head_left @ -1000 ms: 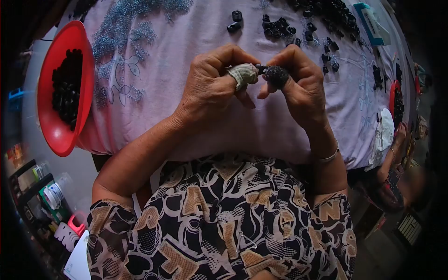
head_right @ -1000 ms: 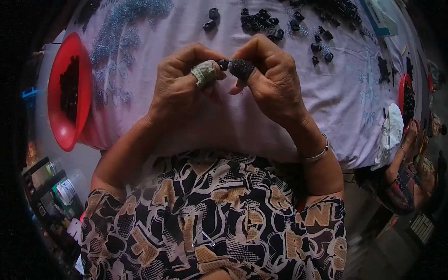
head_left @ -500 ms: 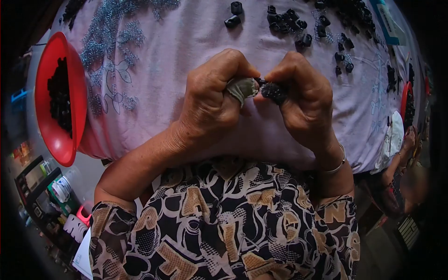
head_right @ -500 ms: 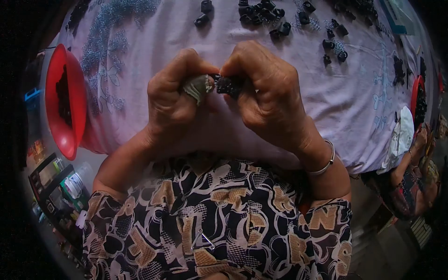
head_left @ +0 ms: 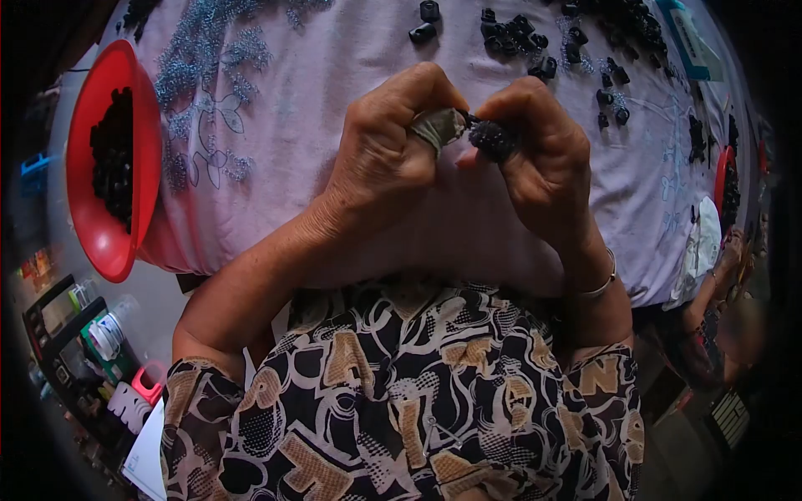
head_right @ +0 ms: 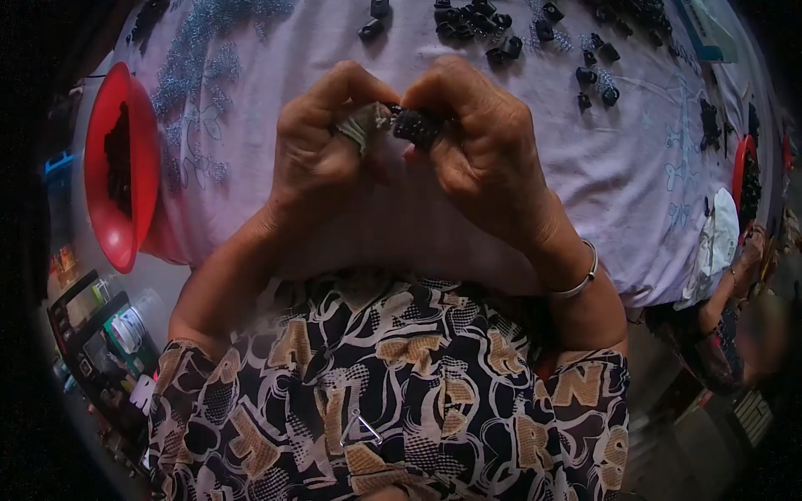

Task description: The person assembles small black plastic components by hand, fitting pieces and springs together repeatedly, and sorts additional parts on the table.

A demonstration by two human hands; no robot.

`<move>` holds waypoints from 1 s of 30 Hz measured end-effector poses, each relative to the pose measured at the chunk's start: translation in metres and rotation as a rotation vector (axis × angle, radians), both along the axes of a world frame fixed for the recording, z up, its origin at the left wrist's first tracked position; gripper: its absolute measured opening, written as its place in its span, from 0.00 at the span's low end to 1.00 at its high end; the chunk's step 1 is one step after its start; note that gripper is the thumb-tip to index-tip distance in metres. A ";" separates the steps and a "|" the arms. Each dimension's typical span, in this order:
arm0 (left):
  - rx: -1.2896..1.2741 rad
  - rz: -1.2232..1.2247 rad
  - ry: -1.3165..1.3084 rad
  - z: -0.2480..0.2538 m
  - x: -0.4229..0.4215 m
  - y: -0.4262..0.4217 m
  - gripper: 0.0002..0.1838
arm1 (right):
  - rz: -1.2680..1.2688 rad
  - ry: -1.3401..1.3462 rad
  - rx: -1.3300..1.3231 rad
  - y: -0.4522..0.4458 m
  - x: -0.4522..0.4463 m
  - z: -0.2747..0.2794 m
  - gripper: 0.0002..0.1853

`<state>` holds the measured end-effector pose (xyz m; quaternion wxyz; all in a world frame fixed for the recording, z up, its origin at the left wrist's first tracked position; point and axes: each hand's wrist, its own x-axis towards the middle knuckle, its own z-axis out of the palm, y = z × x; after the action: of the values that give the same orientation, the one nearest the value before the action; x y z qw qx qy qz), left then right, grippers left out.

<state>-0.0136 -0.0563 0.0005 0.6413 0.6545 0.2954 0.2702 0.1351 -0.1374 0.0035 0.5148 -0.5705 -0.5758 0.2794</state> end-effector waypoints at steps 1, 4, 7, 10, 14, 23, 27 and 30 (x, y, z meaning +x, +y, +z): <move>-0.055 -0.021 -0.015 0.002 -0.001 0.001 0.09 | 0.012 0.109 -0.025 0.000 -0.001 0.000 0.12; -0.135 -0.043 -0.044 0.002 -0.003 0.001 0.11 | 0.073 0.206 -0.062 -0.002 -0.001 0.002 0.09; -0.170 -0.069 -0.063 0.005 -0.004 0.003 0.11 | 0.062 0.233 -0.035 -0.001 0.001 -0.001 0.06; -0.215 -0.078 -0.106 0.004 -0.003 0.002 0.10 | 0.035 0.335 -0.061 -0.002 0.002 -0.002 0.06; -0.309 -0.064 -0.098 0.006 -0.006 0.004 0.08 | 0.051 0.276 -0.069 -0.002 0.003 -0.001 0.06; -0.015 -0.008 -0.002 0.001 -0.006 -0.002 0.11 | 0.107 -0.101 -0.103 -0.005 0.011 0.000 0.05; 0.034 0.008 0.039 -0.001 -0.006 -0.005 0.11 | 0.101 -0.137 -0.133 -0.005 0.010 0.003 0.04; 0.234 0.029 0.011 -0.003 -0.005 -0.003 0.13 | 0.043 -0.094 -0.074 -0.001 0.003 -0.001 0.06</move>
<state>-0.0184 -0.0590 -0.0027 0.5548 0.7222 0.2748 0.3084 0.1379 -0.1386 0.0024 0.4594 -0.5892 -0.6007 0.2845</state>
